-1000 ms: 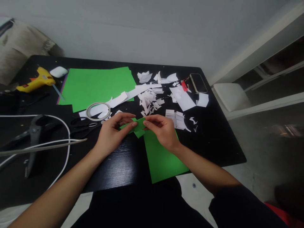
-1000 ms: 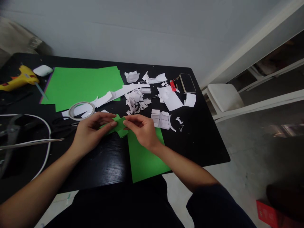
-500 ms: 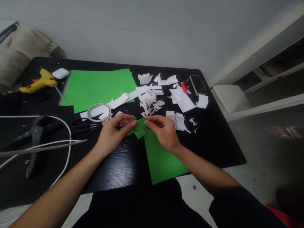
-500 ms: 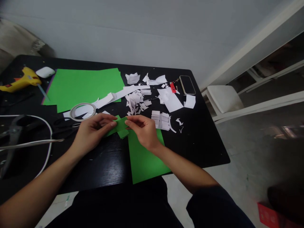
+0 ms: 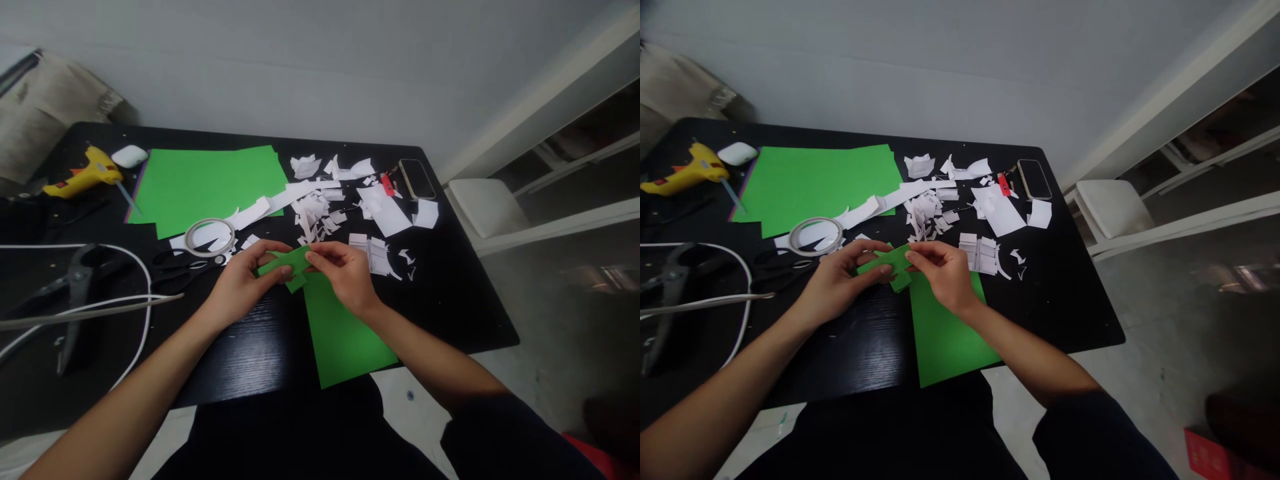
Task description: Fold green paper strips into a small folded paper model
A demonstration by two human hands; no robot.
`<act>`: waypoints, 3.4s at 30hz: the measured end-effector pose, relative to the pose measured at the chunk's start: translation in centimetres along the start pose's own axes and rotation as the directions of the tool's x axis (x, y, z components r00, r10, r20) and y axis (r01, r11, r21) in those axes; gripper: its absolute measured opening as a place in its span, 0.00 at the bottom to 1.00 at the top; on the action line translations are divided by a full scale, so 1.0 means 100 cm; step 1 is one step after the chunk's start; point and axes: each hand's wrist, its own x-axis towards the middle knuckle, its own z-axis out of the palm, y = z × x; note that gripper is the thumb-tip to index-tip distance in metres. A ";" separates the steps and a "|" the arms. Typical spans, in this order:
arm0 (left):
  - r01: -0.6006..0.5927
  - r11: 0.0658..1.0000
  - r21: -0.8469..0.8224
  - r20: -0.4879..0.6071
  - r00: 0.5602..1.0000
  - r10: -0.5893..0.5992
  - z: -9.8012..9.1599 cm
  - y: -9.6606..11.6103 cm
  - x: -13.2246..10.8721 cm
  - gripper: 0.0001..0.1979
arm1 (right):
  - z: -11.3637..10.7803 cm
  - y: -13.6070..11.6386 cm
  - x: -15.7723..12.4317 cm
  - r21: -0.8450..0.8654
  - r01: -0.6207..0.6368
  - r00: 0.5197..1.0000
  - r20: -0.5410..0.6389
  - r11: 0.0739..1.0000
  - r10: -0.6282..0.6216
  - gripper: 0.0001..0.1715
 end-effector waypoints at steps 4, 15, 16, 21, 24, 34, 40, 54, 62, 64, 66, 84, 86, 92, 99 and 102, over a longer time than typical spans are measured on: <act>-0.013 1.000 0.002 0.000 1.000 0.013 0.001 0.002 -0.001 0.14 | -0.001 0.001 0.001 0.014 -0.010 1.000 0.002 1.000 0.010 0.16; -0.023 0.996 0.087 -0.049 0.998 0.027 0.003 -0.002 -0.003 0.14 | -0.002 0.003 0.005 0.023 -0.068 0.996 0.055 0.997 0.067 0.20; -0.027 0.995 0.099 -0.049 0.998 0.032 0.002 -0.001 -0.003 0.13 | -0.003 0.003 0.005 0.013 -0.068 0.996 0.058 0.998 0.067 0.20; -0.106 0.981 0.165 -0.104 0.987 0.124 0.001 -0.001 -0.004 0.12 | -0.003 0.001 0.005 0.012 -0.079 0.993 0.093 0.997 0.078 0.21; -0.143 0.981 0.128 -0.076 0.985 0.154 0.000 -0.003 -0.004 0.13 | -0.002 0.000 0.005 0.024 -0.071 0.992 0.108 0.997 0.068 0.19; -0.143 0.976 0.167 -0.014 0.989 0.147 0.003 -0.003 -0.004 0.12 | -0.003 0.003 0.006 0.107 -0.143 0.985 0.115 0.984 0.131 0.17; -0.155 0.958 0.241 0.006 0.987 0.158 0.001 -0.007 -0.004 0.14 | -0.002 0.001 0.005 0.113 -0.177 0.965 0.214 0.978 0.150 0.23; -0.132 0.975 0.180 -0.145 0.977 0.159 0.002 -0.003 -0.003 0.10 | -0.003 0.000 0.007 0.197 -0.425 0.861 0.391 0.884 0.326 0.26; -0.068 0.995 0.068 -0.172 0.982 0.079 0.002 -0.001 -0.002 0.11 | -0.003 0.000 0.004 0.148 -0.372 0.856 0.437 0.916 0.277 0.11; -0.059 0.997 0.047 -0.177 0.982 0.066 0.002 0.000 -0.001 0.12 | -0.003 0.001 0.004 0.144 -0.369 0.859 0.429 0.918 0.278 0.12; -0.054 0.998 0.031 -0.194 0.979 0.059 0.002 0.002 -0.001 0.11 | -0.003 0.001 0.005 0.141 -0.364 0.862 0.425 0.921 0.276 0.13; -0.131 0.986 -0.104 -0.281 0.955 0.097 0.001 0.003 -0.001 0.07 | -0.004 0.006 0.005 0.155 -0.308 0.918 0.308 0.939 0.251 0.26; -0.149 0.983 -0.109 -0.266 0.957 0.116 0.003 0.003 -0.002 0.08 | -0.004 0.009 0.005 0.122 -0.272 0.929 0.293 0.955 0.227 0.27; -0.174 0.976 -0.130 -0.256 0.957 0.137 0.003 0.004 -0.003 0.10 | -0.003 0.006 0.002 -0.029 -0.141 0.964 0.225 0.990 0.144 0.17; -0.160 0.967 -0.200 -0.160 0.979 0.129 0.006 0.000 -0.002 0.19 | -0.001 0.001 -0.001 -0.123 -0.026 0.984 0.170 0.992 0.047 0.15; -0.174 0.971 -0.165 -0.173 0.974 0.145 0.009 -0.003 -0.001 0.18 | 0.000 0.000 -0.002 -0.109 -0.037 0.982 0.179 0.993 0.056 0.16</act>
